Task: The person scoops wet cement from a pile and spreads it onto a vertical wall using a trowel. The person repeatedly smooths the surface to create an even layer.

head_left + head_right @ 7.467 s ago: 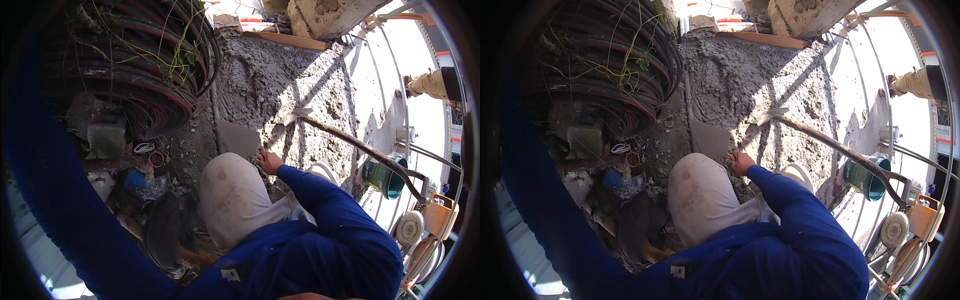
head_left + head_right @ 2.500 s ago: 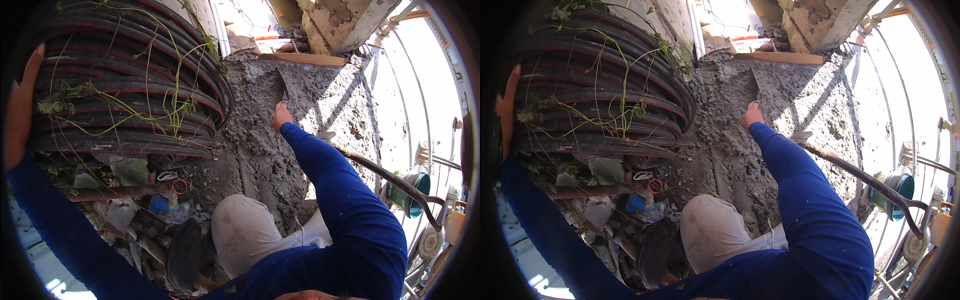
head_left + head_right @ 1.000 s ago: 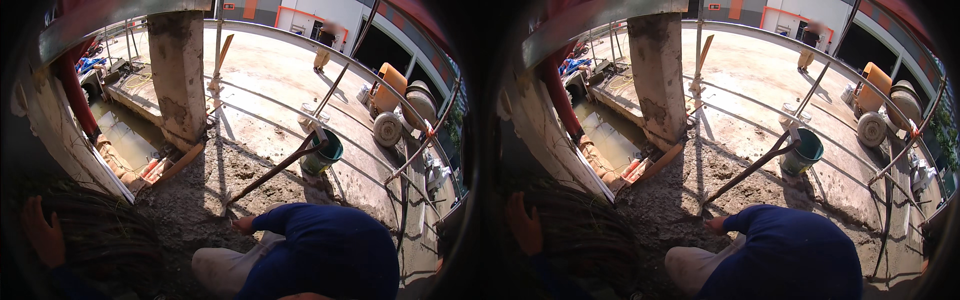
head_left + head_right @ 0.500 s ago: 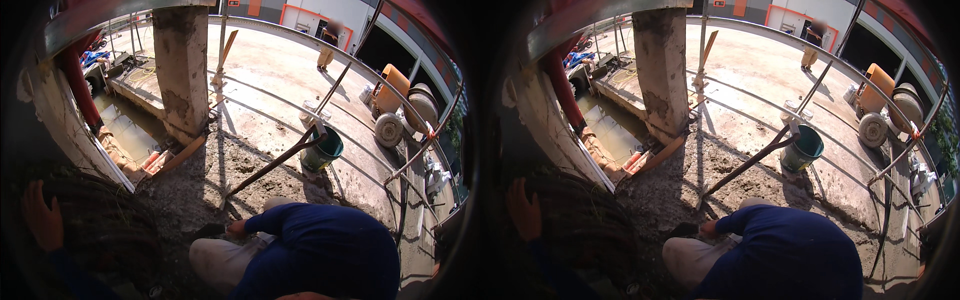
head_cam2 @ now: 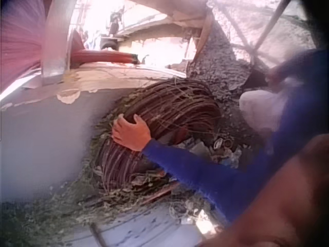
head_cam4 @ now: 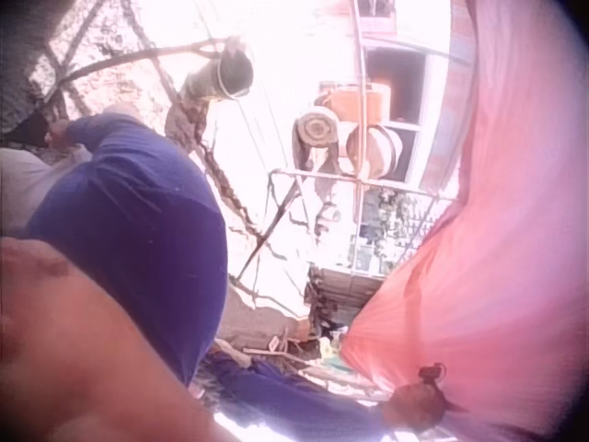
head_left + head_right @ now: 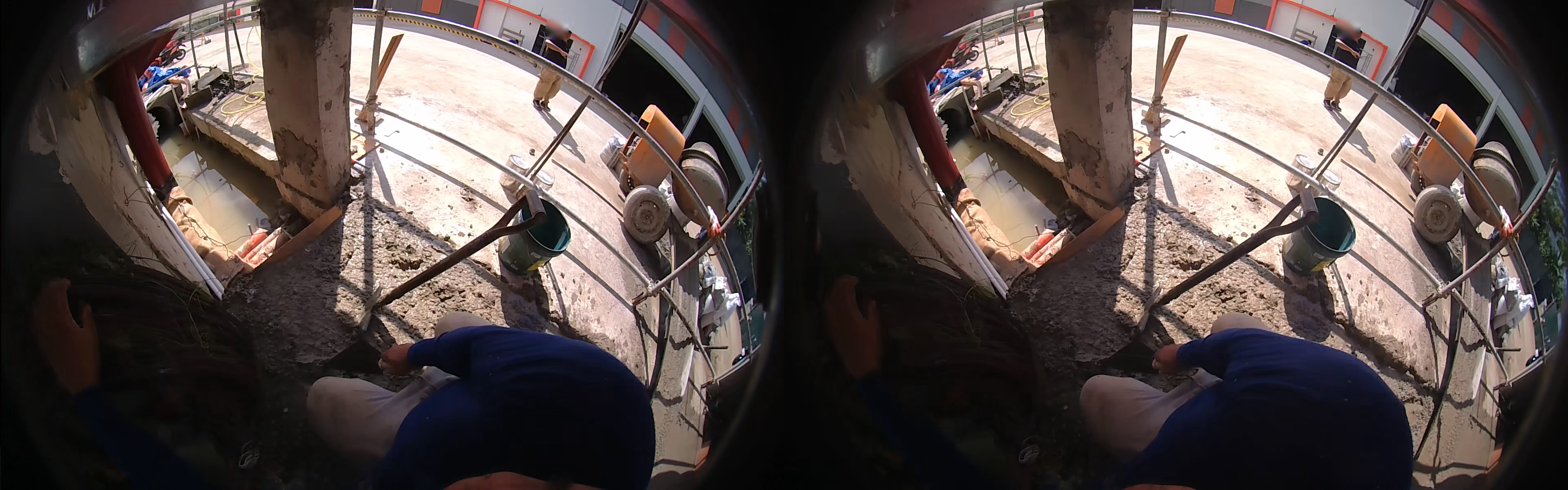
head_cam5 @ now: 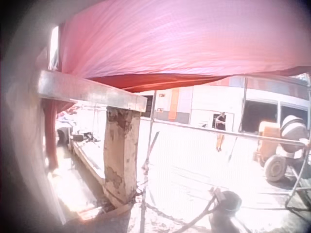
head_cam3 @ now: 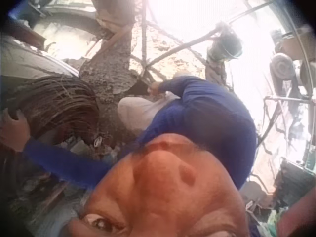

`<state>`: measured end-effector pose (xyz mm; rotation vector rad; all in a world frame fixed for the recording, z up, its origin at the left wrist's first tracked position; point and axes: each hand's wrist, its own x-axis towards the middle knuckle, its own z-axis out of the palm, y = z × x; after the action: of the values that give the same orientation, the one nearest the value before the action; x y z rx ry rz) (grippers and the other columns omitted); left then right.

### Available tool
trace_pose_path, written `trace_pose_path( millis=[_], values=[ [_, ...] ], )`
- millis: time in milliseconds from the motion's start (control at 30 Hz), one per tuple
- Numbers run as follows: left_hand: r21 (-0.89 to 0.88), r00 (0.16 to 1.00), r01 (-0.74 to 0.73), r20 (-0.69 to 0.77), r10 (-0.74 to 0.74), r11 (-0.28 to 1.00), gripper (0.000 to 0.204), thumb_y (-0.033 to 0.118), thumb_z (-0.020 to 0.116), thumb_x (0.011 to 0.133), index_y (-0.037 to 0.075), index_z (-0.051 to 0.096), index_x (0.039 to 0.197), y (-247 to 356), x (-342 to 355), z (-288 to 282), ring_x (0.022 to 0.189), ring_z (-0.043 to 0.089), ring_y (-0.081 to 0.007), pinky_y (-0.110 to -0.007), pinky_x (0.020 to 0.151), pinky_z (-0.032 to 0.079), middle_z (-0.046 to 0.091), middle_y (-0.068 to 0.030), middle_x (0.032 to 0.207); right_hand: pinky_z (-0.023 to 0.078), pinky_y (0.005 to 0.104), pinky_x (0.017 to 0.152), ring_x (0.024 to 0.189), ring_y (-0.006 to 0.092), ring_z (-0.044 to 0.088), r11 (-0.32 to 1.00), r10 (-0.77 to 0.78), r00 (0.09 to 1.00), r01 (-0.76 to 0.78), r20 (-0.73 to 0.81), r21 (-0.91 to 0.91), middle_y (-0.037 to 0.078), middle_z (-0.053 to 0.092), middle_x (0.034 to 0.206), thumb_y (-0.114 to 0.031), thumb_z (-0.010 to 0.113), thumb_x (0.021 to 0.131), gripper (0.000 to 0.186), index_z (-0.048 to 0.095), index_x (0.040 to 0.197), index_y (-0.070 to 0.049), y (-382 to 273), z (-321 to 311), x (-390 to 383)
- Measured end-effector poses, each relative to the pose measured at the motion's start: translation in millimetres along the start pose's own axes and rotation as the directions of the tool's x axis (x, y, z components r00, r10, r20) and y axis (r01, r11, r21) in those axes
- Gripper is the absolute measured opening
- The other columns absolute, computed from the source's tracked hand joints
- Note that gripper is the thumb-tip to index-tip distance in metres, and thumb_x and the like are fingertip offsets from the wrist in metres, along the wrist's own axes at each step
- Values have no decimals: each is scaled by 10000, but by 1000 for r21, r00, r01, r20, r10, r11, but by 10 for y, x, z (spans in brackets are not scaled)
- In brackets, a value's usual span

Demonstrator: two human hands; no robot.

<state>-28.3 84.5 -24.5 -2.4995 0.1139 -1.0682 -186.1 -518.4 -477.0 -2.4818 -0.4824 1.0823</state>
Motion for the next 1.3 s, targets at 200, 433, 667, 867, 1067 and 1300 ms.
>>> trace_pose_path(
  millis=[200,433,667,867,1067,1300],
  values=[
    [17,996,-10,-89,11,1000,613,158,770,940,131,513,1496,-15,-49,3,1484,451,-347,-525,1252,349,527,-150,1540,523,568,990,1117,487,689,999,29,999,-28,16,-35,306,735,1130,-363,408,1060,505,735,1099,20,-12,10,39],
    [10,999,-52,-5,52,999,506,155,787,926,112,578,1385,43,139,-131,1372,551,-336,-486,1142,456,623,-108,1406,555,563,985,1096,480,705,994,107,994,-108,-37,-28,291,743,1117,-377,516,1043,454,742,1124,9,83,-49,-95],
    [-79,994,-71,83,77,994,428,225,809,917,119,593,1272,-119,313,42,1199,652,-369,-509,969,518,681,-119,1253,545,573,972,1083,499,701,992,129,991,-129,34,-18,331,728,1117,-418,438,1080,547,706,1147,53,199,55,-44],
    [50,995,-38,99,33,998,394,332,768,952,155,606,1265,-75,337,-55,1209,664,-335,-494,986,526,705,-94,1249,530,539,1038,1166,462,697,976,214,977,-214,23,30,303,735,1188,-412,428,1097,553,703,1183,60,-96,24,-121],
    [56,995,-47,95,41,997,388,369,761,954,162,626,1253,-62,325,-128,1205,673,-313,-487,989,527,725,-71,1240,526,547,1040,1190,473,685,976,212,976,-214,58,30,332,718,1206,-387,436,1102,531,676,1219,72,-150,26,-107],
    [75,995,-29,98,22,997,457,485,712,971,152,651,1278,69,277,-163,1163,697,-332,-500,944,550,744,-99,1197,549,532,1003,1143,462,698,984,128,990,-119,60,-130,308,725,1152,-316,509,1056,407,656,1212,30,22,143,-78]
  ],
)
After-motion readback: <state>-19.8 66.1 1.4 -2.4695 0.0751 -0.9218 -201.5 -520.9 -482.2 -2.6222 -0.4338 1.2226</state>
